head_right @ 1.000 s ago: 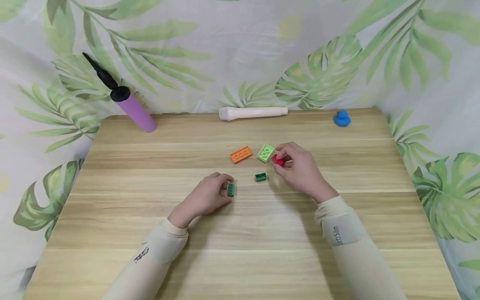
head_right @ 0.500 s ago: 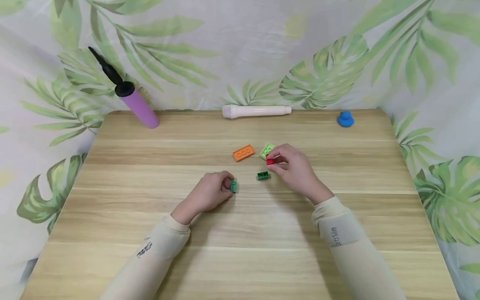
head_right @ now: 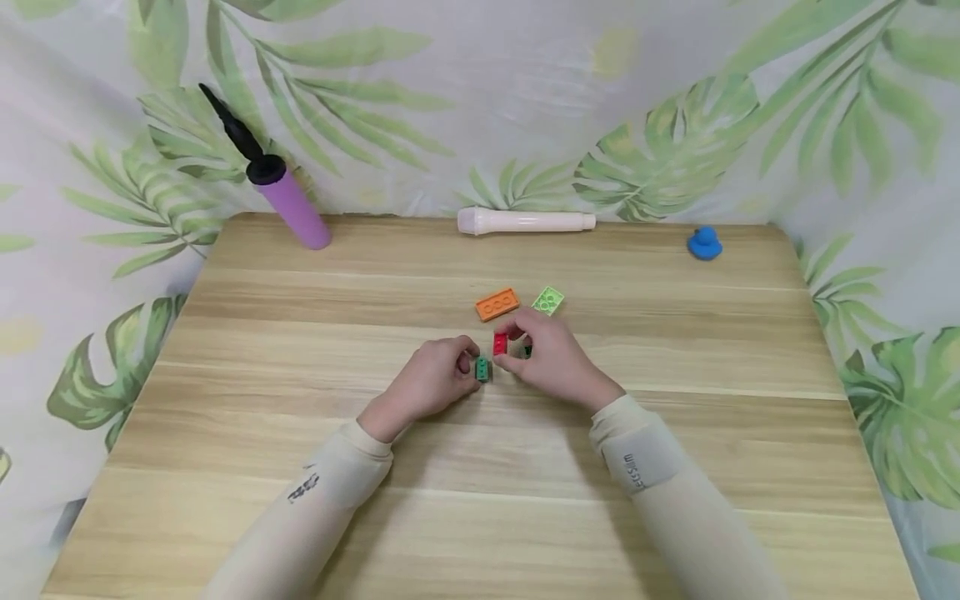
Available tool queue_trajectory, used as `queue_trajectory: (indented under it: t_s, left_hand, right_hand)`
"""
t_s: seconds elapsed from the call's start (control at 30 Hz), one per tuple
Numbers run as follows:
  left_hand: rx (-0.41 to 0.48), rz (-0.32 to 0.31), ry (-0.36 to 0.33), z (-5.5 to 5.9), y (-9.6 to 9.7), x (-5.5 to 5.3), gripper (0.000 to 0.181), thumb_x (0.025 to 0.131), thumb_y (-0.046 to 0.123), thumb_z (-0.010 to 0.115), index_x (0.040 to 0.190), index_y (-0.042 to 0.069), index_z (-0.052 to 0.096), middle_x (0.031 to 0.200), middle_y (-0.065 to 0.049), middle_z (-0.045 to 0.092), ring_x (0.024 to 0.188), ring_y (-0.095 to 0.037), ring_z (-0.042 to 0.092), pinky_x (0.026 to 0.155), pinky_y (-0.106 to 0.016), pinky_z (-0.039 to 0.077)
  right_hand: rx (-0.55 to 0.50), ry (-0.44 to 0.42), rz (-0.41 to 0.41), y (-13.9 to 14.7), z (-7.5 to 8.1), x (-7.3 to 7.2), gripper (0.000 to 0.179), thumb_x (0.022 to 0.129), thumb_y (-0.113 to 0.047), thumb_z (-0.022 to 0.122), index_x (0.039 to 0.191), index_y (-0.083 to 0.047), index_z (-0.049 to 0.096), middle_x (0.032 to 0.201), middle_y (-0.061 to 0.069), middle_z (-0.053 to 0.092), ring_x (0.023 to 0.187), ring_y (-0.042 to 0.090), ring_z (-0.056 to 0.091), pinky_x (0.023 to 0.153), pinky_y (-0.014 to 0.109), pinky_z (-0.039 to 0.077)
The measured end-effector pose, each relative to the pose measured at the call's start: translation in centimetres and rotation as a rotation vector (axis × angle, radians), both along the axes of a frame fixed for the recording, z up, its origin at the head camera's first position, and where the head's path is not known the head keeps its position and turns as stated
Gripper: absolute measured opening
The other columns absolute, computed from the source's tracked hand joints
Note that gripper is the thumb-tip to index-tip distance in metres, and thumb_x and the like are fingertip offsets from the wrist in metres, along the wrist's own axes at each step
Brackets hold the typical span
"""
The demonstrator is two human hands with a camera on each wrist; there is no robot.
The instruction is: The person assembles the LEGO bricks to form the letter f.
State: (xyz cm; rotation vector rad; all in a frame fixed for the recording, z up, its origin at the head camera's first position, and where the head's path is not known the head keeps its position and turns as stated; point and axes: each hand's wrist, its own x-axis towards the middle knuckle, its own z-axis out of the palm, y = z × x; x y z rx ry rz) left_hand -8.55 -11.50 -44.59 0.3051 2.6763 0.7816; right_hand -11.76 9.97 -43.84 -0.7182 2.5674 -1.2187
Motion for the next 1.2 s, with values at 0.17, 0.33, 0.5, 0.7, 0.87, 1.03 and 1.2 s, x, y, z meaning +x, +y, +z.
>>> queue_trajectory:
  t_s: [0.17, 0.33, 0.5, 0.7, 0.87, 1.03, 1.2]
  left_hand:
    - [-0.007, -0.011, 0.021, 0.0, 0.0, -0.1, 0.035, 0.092, 0.017, 0.084, 0.122, 0.006, 0.071, 0.094, -0.004, 0.067, 0.084, -0.017, 0.062, 0.077, -0.035, 0.055]
    - [-0.014, -0.026, 0.036, 0.0, 0.0, -0.1, 0.033, 0.09, 0.018, 0.085, 0.118, 0.007, 0.072, 0.091, -0.004, 0.067, 0.081, -0.017, 0.06, 0.073, -0.033, 0.052]
    - [-0.016, -0.025, 0.041, -0.1, 0.1, 0.0, 0.032, 0.09, 0.02, 0.086, 0.117, 0.007, 0.073, 0.09, -0.005, 0.066, 0.08, -0.017, 0.059, 0.071, -0.033, 0.05]
    - [-0.016, -0.024, 0.045, -0.2, 0.2, 0.0, 0.03, 0.091, 0.021, 0.085, 0.115, 0.008, 0.073, 0.089, -0.004, 0.066, 0.078, -0.017, 0.059, 0.07, -0.032, 0.049]
    - [-0.029, -0.019, 0.053, -0.1, 0.1, 0.0, 0.03, 0.09, 0.022, 0.086, 0.114, 0.009, 0.073, 0.086, -0.002, 0.063, 0.077, -0.017, 0.058, 0.069, -0.032, 0.048]
    - [-0.03, -0.018, 0.049, -0.1, 0.1, 0.0, 0.029, 0.09, 0.021, 0.086, 0.113, 0.01, 0.073, 0.085, -0.001, 0.062, 0.076, -0.017, 0.057, 0.067, -0.031, 0.047]
    - [-0.026, -0.018, 0.049, 0.0, 0.1, 0.0, 0.029, 0.09, 0.02, 0.085, 0.113, 0.01, 0.073, 0.086, -0.002, 0.063, 0.075, -0.016, 0.057, 0.066, -0.03, 0.046]
  right_hand:
    - [0.069, 0.051, 0.078, -0.9, -0.3, 0.2, 0.028, 0.087, -0.015, 0.088, 0.112, -0.013, 0.075, 0.116, 0.002, 0.072, 0.108, 0.023, 0.067, 0.095, 0.042, 0.056]
    - [0.111, 0.115, 0.106, -1.4, -0.6, 0.2, 0.028, 0.086, -0.016, 0.089, 0.111, -0.013, 0.076, 0.113, 0.001, 0.074, 0.11, 0.021, 0.065, 0.099, 0.042, 0.054]
    - [0.151, 0.116, 0.12, -1.8, -0.5, 0.4, 0.028, 0.085, -0.018, 0.09, 0.109, -0.014, 0.076, 0.109, 0.001, 0.073, 0.109, 0.022, 0.063, 0.098, 0.042, 0.053]
    - [0.186, 0.138, 0.13, -2.0, -0.6, 0.6, 0.026, 0.084, -0.02, 0.091, 0.104, -0.015, 0.075, 0.107, 0.001, 0.075, 0.11, 0.022, 0.061, 0.102, 0.043, 0.05]
    - [0.193, 0.19, 0.152, -2.1, -0.7, 0.5, 0.024, 0.084, -0.02, 0.091, 0.102, -0.016, 0.075, 0.105, 0.0, 0.075, 0.113, 0.023, 0.062, 0.108, 0.045, 0.048]
    - [0.2, 0.232, 0.164, -2.2, -0.5, 0.6, 0.024, 0.084, -0.021, 0.091, 0.101, -0.015, 0.075, 0.104, 0.0, 0.076, 0.113, 0.024, 0.064, 0.111, 0.047, 0.047]
    - [0.208, 0.245, 0.179, -2.2, -0.5, 0.4, 0.022, 0.084, -0.021, 0.091, 0.099, -0.015, 0.075, 0.1, -0.002, 0.075, 0.11, 0.024, 0.065, 0.108, 0.047, 0.048]
